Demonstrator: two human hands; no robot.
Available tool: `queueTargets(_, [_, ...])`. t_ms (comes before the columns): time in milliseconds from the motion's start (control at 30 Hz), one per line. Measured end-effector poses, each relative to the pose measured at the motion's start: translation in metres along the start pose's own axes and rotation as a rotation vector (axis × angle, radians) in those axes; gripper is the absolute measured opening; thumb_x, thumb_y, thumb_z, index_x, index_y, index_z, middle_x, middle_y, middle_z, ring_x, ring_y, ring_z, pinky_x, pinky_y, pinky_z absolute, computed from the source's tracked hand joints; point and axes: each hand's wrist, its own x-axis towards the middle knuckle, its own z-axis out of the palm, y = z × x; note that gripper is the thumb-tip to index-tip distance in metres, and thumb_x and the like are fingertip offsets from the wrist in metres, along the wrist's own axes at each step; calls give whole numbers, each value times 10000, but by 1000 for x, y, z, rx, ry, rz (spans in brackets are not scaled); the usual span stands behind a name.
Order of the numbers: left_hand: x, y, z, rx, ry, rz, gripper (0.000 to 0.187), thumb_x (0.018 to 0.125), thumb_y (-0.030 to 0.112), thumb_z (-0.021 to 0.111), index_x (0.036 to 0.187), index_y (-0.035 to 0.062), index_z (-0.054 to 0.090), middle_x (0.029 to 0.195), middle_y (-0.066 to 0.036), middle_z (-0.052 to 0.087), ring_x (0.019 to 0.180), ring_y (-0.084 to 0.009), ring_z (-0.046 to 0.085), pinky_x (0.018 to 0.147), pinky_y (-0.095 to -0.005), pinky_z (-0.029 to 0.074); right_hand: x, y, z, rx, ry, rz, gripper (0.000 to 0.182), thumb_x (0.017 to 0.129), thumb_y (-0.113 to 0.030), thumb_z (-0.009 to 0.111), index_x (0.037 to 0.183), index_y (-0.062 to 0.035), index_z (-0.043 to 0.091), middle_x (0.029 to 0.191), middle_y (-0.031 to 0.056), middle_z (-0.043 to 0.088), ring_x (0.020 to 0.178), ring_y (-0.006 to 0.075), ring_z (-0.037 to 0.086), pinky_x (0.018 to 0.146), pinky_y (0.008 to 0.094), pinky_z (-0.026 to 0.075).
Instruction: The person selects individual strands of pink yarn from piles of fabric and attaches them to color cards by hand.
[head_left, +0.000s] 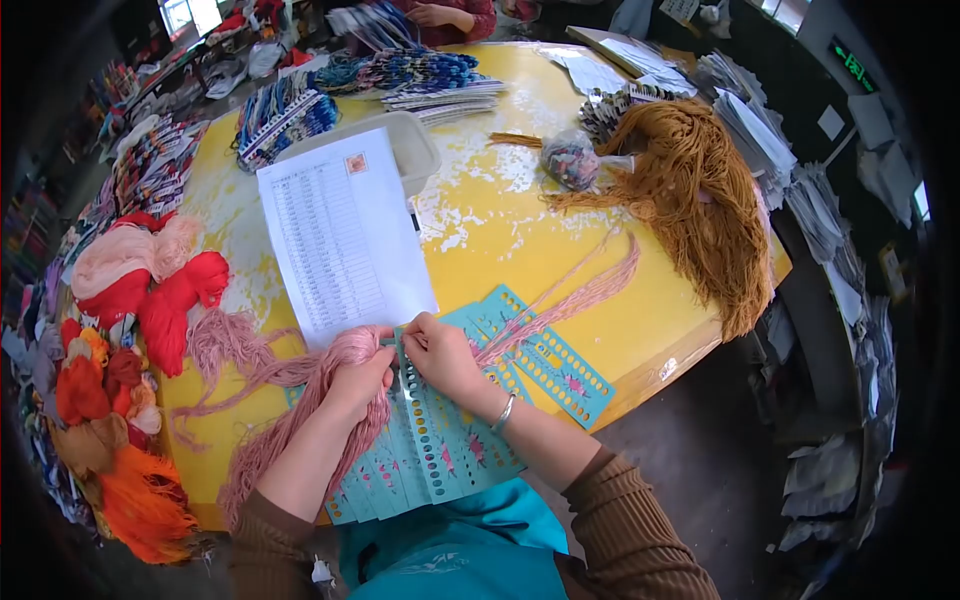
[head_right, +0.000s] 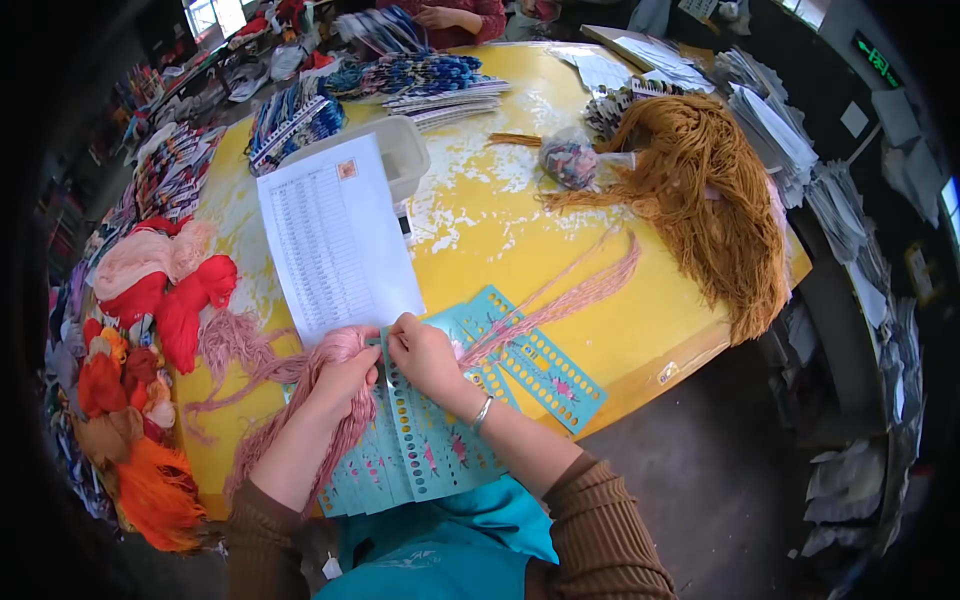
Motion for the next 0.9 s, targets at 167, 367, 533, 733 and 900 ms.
queueTargets(167, [5,9,0,14,-85,-14,190,939,154,549,1105,72,595,677,14,537,491,-42,449,427,-210,352,2,2,0,19,-1,2,135,831,-110,607,906,-4,569,775,202,656,725,376,647,632,424,513])
queueTargets(367, [12,12,4,100,-83,-70,154,930,164,537,811,93,606,550,19,493,464,-75,450,431,-238,335,3,4,-1,80,-13,65,162,849,-100,623,963,10,589,775,166,664,718,262,668,667,333,519])
queueTargets(533, [19,0,3,182,-49,41,225,933,187,521,748,88,602,544,2,519,470,-95,474,445,-260,352,8,-1,-6,-14,-82,136,235,844,-102,592,1053,3,611,785,164,664,722,239,656,686,332,518])
queueTargets(733, [16,-11,-16,414,-18,115,177,933,159,520,807,69,604,590,-2,547,460,-72,456,417,-240,329,17,-4,-11,81,-243,256,210,802,-91,556,970,19,620,751,100,643,699,144,599,642,297,484])
queueTargets(900, [-4,1,-28,174,-47,103,183,948,196,532,942,58,651,752,-20,641,487,-52,457,425,-216,347,17,-1,-6,117,-260,254,178,797,-83,570,940,17,605,720,41,592,660,94,534,593,258,434])
